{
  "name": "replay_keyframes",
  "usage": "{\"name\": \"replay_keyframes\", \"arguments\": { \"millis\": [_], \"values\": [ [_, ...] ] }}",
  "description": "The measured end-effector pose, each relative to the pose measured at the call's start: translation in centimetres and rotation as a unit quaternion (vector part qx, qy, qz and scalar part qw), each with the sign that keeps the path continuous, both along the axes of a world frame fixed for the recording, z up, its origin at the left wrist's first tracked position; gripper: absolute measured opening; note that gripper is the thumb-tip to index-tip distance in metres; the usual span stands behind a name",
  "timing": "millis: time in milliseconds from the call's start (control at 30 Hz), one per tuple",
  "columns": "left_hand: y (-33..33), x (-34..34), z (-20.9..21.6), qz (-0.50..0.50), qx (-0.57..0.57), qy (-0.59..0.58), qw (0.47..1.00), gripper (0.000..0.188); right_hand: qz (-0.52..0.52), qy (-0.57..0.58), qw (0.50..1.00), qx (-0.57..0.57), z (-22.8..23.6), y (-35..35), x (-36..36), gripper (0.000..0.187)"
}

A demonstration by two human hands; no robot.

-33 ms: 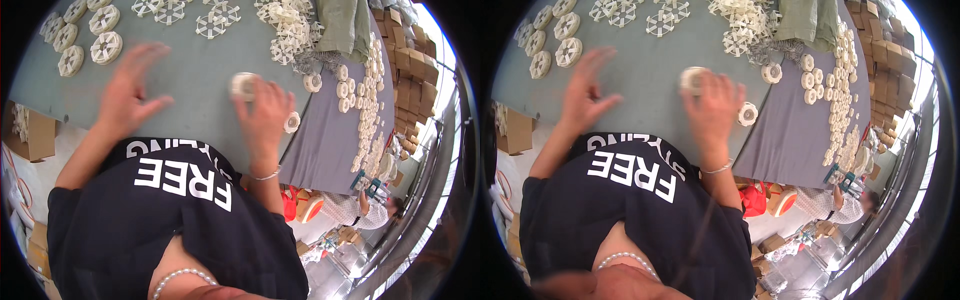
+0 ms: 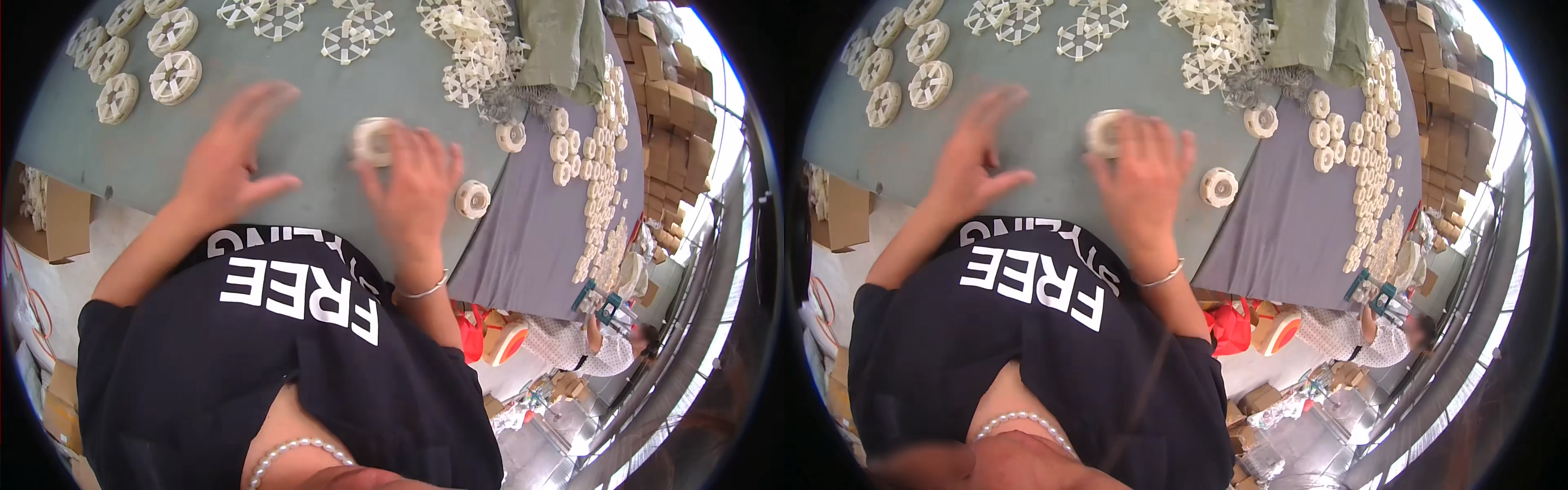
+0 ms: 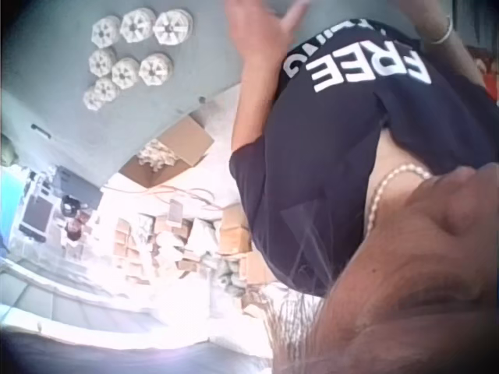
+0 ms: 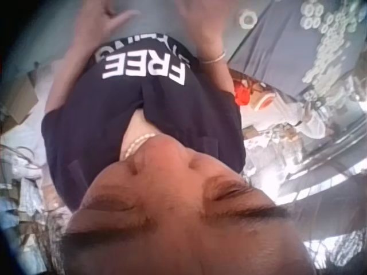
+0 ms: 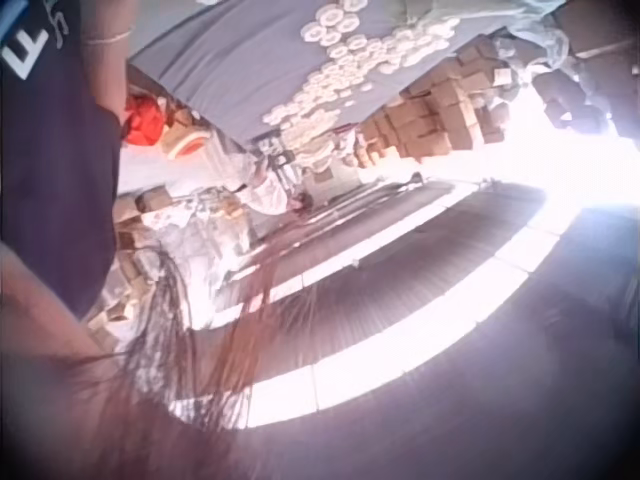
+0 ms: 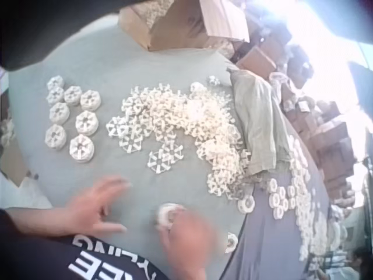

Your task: The person assembles small white plastic components on a table. They pick up circular bases and star-shaped inserts, fit them together, and place the assembled units into a cardboard box. The person also briefly uses a red marker to write on the box.

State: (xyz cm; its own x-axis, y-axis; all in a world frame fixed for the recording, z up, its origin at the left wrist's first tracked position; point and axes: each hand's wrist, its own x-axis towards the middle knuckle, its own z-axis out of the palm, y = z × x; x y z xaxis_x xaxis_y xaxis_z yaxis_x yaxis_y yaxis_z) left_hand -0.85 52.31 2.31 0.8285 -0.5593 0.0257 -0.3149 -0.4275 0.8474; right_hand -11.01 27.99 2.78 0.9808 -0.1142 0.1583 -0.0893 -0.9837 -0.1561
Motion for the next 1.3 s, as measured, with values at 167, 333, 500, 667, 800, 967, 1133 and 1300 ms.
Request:
{"name": "replay_keyframes", "arguments": {
  "millis": [167,333,500,667,800,967,1133,1300],
  "values": [
    [-1.0,-0.8,-3.5,-0.052,0.033,-0.139,0.988,0.076,0.058,-0.061,0.98,0.178,0.3,0.8,7.4,0.042],
    [-0.8,0.0,-2.7,-0.09,0.012,-0.109,0.99,0.07,0.114,-0.131,0.976,0.133,-2.9,-1.2,13.8,0.032],
    [0.6,-0.2,-3.0,-0.097,-0.034,-0.035,0.994,0.066,-0.015,-0.072,0.863,0.501,-0.6,-3.0,9.4,0.024],
    [0.0,-0.3,-4.3,-0.091,-0.056,-0.044,0.993,0.068,-0.115,0.037,0.943,0.309,-2.2,-3.5,2.9,0.034],
    [0.1,-0.1,-2.6,-0.096,-0.045,-0.01,0.994,0.072,-0.163,-0.015,0.954,0.252,-0.3,-1.9,2.6,0.054],
    [0.2,0.0,-2.7,-0.104,-0.032,-0.009,0.994,0.082,-0.046,0.046,0.957,0.282,-0.7,-4.3,2.1,0.064],
    [1.0,-0.2,-2.2,-0.078,-0.085,0.097,0.989,0.079,0.056,0.032,0.928,0.367,1.3,-1.4,2.1,0.061],
    [0.7,-0.7,-2.4,-0.053,-0.089,0.113,0.988,0.068,0.131,0.059,0.928,0.343,1.8,2.8,2.0,0.057]
  ]
}}
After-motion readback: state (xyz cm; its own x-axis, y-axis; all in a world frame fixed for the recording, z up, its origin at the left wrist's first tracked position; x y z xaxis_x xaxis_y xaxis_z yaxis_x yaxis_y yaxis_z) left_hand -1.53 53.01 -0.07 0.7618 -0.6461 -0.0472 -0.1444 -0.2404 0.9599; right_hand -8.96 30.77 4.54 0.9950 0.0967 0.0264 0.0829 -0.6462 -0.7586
